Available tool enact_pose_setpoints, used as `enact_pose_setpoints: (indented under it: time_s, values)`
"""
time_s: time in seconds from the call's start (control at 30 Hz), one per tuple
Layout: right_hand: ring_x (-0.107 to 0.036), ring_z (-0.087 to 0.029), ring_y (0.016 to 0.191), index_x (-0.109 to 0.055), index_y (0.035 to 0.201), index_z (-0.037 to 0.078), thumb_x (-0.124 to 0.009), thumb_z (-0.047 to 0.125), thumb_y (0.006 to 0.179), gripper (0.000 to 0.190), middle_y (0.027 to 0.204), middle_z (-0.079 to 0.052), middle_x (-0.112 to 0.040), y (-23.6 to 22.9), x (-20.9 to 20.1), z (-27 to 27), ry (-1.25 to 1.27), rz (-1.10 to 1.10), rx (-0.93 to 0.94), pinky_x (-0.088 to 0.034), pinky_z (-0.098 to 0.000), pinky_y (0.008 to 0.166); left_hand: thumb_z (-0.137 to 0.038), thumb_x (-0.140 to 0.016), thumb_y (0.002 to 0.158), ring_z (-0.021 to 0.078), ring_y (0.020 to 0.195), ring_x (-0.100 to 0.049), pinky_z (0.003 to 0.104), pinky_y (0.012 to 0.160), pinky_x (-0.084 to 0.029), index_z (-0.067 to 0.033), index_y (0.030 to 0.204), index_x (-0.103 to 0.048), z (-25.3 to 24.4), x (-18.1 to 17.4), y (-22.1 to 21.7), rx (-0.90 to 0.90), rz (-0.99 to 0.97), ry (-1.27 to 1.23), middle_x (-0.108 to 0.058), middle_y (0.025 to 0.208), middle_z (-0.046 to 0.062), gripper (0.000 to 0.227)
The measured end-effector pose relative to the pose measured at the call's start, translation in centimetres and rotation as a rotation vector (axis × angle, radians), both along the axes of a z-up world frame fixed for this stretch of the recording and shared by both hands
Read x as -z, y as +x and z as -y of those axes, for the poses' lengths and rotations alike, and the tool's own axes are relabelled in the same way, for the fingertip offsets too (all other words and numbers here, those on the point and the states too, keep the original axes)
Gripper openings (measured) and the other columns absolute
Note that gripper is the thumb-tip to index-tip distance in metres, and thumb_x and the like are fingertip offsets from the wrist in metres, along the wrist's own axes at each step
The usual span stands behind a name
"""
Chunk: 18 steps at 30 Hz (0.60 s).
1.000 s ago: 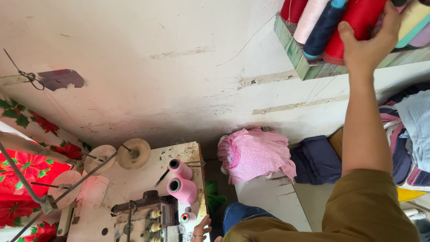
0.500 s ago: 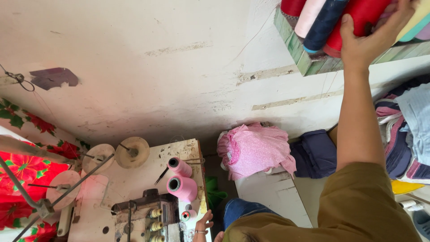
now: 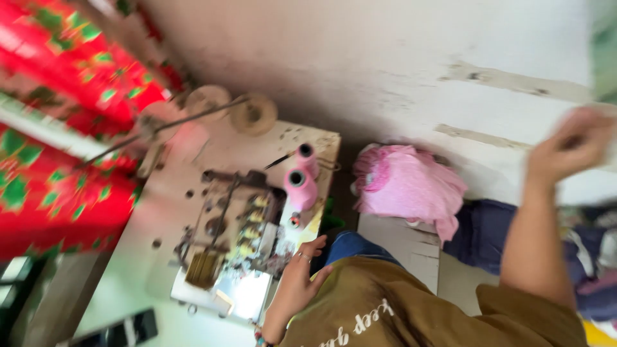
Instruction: The person threads an overlock sewing machine, handling multiple spools of pink and red thread, using snips to cut and guide the thread through various tension discs and guides.
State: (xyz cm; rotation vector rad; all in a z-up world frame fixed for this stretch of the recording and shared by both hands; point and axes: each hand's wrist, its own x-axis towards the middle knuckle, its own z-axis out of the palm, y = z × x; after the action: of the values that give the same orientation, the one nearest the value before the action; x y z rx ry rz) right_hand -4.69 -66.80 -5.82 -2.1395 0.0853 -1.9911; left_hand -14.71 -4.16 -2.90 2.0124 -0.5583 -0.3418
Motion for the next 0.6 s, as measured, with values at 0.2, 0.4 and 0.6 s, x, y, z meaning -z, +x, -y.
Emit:
enact_pose_setpoints:
  time_s: [0.2,0.4,0.6]
  values:
    - [-0.063,-0.016,0.085,-0.075,0.114,0.011,-0.074,0.014,0.097,0.017,0.101,-0.005,-0.072,5.7,6.4,-31.2,0.352,-0.832,-0.776,-0.053,-0.0311,0.079,-0.029,-0.061,0.101,0.0219,0.097,-0.067,0.038,0.088,-0.051,-0.0122,0.133,-0.062,-0.8,-1.5,-1.4,-0.102,-0.008,0.019,-0.068,0.105,0.005,0.036]
    - [-0.049,-0.011,0.062,-0.073,0.113,0.014,-0.082,0.03,0.087,0.032,0.098,-0.001,-0.068,7.8,5.3,-39.1,0.232,-0.983,-0.99,-0.045,-0.0277,0.061,-0.029,-0.061,0.101,0.0215,0.091,-0.067,0.038,0.086,-0.051,-0.0155,0.123,-0.068,-2.1,-2.6,-2.8,-0.277,-0.027,0.043,-0.071,0.094,0.0,0.027]
    - [-0.047,-0.008,0.059,-0.067,0.115,0.011,-0.079,0.032,0.089,0.035,0.106,-0.005,-0.066,8.0,6.4,-40.5,0.324,-0.903,-0.955,-0.043,-0.0218,0.055,-0.031,-0.06,0.101,0.021,0.091,-0.068,0.037,0.084,-0.052,-0.0138,0.123,-0.066,-2.8,-2.7,-3.6,-0.381,-0.022,0.022,-0.069,0.097,0.002,0.029]
